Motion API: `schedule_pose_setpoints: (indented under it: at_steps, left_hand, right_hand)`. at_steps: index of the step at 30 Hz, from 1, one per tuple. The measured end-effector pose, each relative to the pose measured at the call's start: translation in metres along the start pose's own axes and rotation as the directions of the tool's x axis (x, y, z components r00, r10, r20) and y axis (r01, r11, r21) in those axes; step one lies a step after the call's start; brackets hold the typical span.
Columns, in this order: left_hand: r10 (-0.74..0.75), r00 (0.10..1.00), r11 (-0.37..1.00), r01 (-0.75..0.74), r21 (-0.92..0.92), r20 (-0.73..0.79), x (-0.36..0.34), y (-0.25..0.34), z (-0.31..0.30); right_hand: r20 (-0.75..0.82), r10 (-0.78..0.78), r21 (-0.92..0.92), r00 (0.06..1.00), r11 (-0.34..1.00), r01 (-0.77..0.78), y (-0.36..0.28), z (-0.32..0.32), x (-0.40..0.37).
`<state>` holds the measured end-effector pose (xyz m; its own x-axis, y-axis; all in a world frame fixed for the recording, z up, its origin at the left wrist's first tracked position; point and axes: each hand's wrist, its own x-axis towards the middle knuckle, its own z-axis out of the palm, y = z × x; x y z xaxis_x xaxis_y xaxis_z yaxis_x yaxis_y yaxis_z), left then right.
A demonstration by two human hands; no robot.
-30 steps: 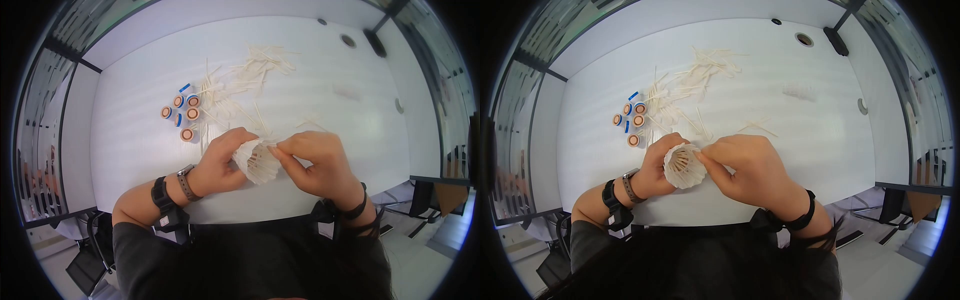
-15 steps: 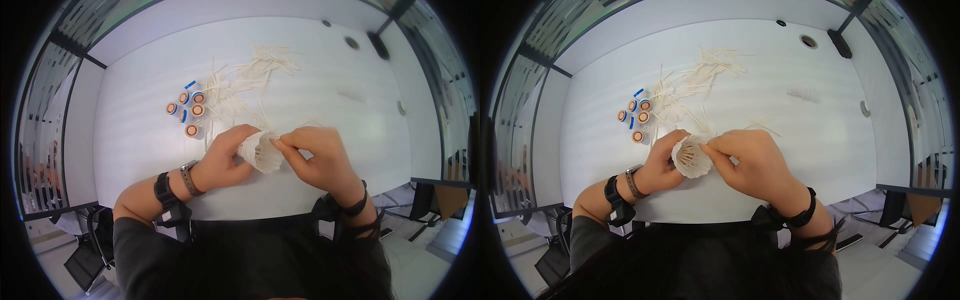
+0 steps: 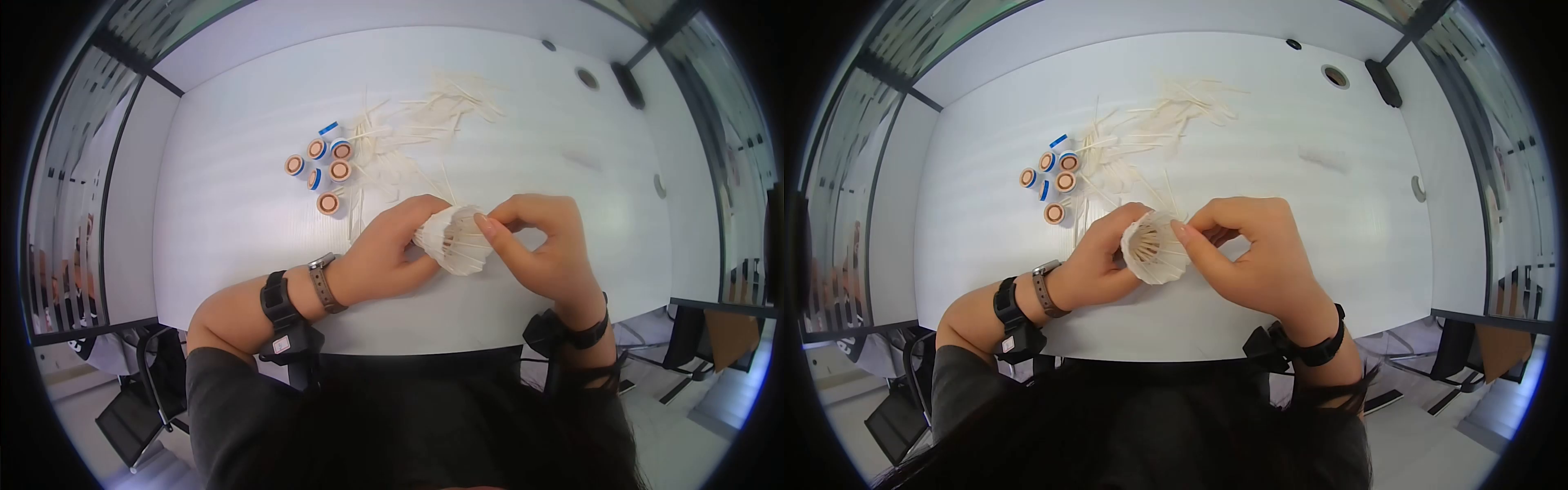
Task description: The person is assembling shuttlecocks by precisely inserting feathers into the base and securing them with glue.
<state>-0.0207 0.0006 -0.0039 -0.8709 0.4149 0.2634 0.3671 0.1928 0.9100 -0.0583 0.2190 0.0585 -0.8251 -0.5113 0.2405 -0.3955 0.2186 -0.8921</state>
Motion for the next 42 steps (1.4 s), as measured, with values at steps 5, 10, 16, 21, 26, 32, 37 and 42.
schedule_pose_setpoints:
  at_steps: [5, 10, 16, 21, 26, 32, 37, 42]
  left_hand:
    - [0.041, 0.999, 0.998, -0.041, 0.041, -0.011, 0.0014, 0.0032, 0.0013]
    - [-0.035, 0.999, 0.997, 0.035, 0.064, -0.002, 0.0019, 0.0066, 0.0003]
    - [0.020, 1.000, 0.994, -0.020, 0.108, 0.007, 0.0042, 0.0069, 0.0015]
    - [0.020, 1.000, 0.994, -0.022, 0.106, 0.014, 0.0023, 0.0048, 0.0019]
    - [0.035, 0.998, 0.985, -0.044, 0.169, 0.059, 0.0020, 0.0047, 0.0030]
    - [0.073, 0.995, 0.983, -0.085, 0.163, 0.075, 0.0036, 0.0056, 0.0023]
    - [0.073, 0.991, 0.982, -0.090, 0.163, 0.111, 0.0044, 0.0047, 0.0016]
    - [0.029, 0.990, 0.983, -0.054, 0.174, 0.139, 0.0025, 0.0070, 0.0013]
  right_hand:
    - [0.117, 0.173, 0.106, 0.978, 0.977, -0.186, -0.0022, -0.0022, 0.0006]
    - [0.193, 0.260, -0.013, 0.946, 0.965, -0.262, 0.0007, -0.0024, 0.0023]
    - [0.140, 0.260, 0.004, 0.955, 0.965, -0.264, 0.0007, 0.0016, 0.0018]
    - [0.161, 0.240, -0.053, 0.957, 0.971, -0.235, -0.0010, -0.0001, 0.0017]
    - [0.159, 0.260, -0.069, 0.952, 0.965, -0.252, 0.0064, 0.0011, -0.0021]
    - [0.206, 0.274, -0.096, 0.940, 0.961, -0.259, 0.0060, -0.0015, -0.0006]
    - [0.225, 0.290, -0.065, 0.930, 0.957, -0.282, 0.0027, -0.0016, -0.0003]
    - [0.231, 0.294, -0.051, 0.927, 0.956, -0.291, 0.0060, 0.0005, -0.0039]
